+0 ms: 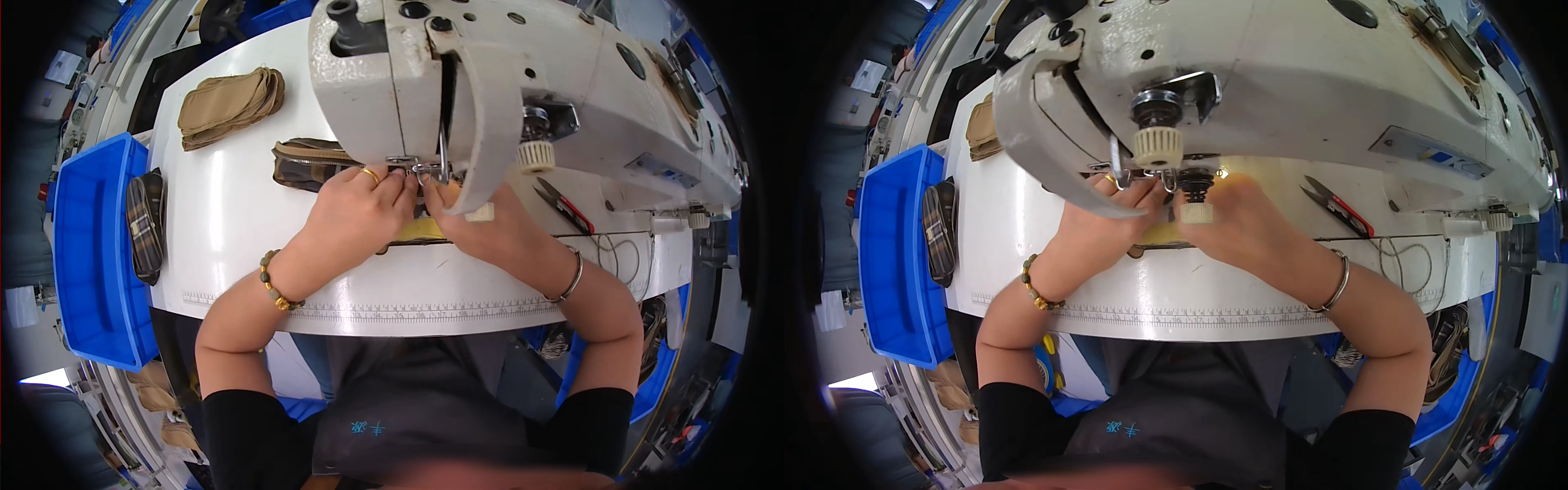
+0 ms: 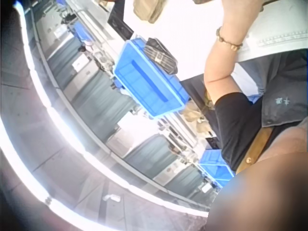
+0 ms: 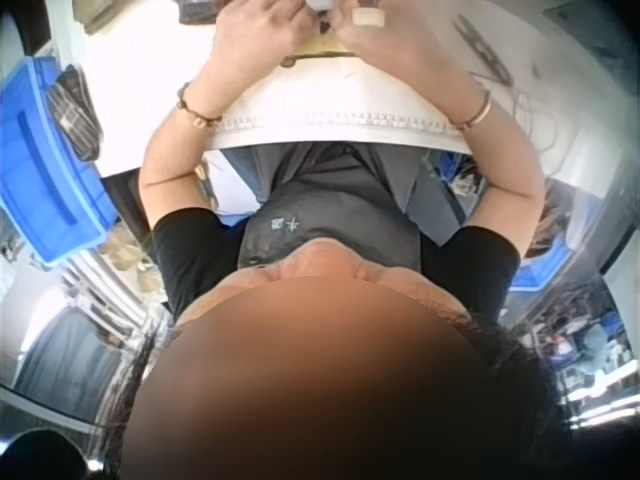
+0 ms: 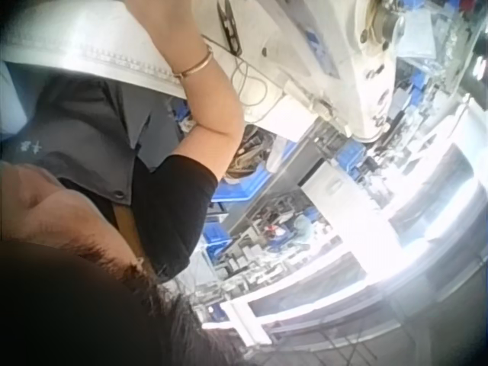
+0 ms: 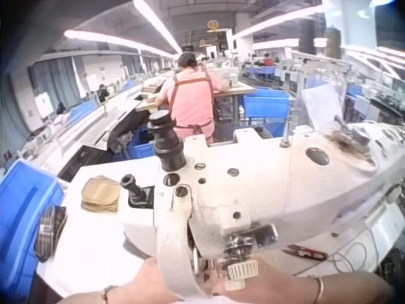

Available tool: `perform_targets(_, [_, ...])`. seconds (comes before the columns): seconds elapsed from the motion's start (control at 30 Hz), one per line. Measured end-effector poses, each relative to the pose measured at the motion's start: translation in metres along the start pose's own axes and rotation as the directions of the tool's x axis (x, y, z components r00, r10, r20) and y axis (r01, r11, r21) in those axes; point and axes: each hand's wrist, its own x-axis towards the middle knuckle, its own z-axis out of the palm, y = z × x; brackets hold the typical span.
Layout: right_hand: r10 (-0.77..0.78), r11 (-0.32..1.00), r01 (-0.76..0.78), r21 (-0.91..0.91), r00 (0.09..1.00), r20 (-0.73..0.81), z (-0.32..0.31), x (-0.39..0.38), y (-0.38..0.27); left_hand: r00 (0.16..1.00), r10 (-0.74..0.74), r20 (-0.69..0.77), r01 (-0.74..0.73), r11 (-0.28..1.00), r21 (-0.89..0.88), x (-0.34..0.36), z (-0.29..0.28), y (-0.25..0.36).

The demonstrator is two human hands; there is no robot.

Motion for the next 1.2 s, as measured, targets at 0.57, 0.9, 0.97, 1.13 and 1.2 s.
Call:
perform_targets(0.57, [0.092,0.996,-0.092,0.022,0.996,-0.016,-0.030,0.005,-0.002,0.991,-0.090,0.099,0.123,0.909,-0.398,0.000,0.009,-0.029])
perform_targets(0.9, [0.089,0.985,-0.080,0.153,0.995,-0.050,-0.002,-0.003,0.001,0.999,-0.040,-0.032,0.026,0.930,-0.366,-0.009,0.020,-0.028])
perform_targets(0.97, [0.056,0.987,-0.039,0.158,0.993,-0.106,0.000,-0.002,-0.001,1.000,-0.029,-0.008,0.025,0.936,-0.352,-0.009,0.020,-0.029])
perform_targets(1.13, [0.106,0.977,-0.101,0.189,0.994,-0.013,-0.003,-0.001,-0.001,1.000,0.015,-0.007,-0.017,0.964,-0.265,-0.012,0.019,-0.026])
perform_targets(1.2, [0.129,0.977,-0.126,0.174,0.992,-0.005,-0.005,0.004,-0.005,1.000,0.024,-0.002,-0.023,0.971,-0.239,-0.011,0.018,-0.025])
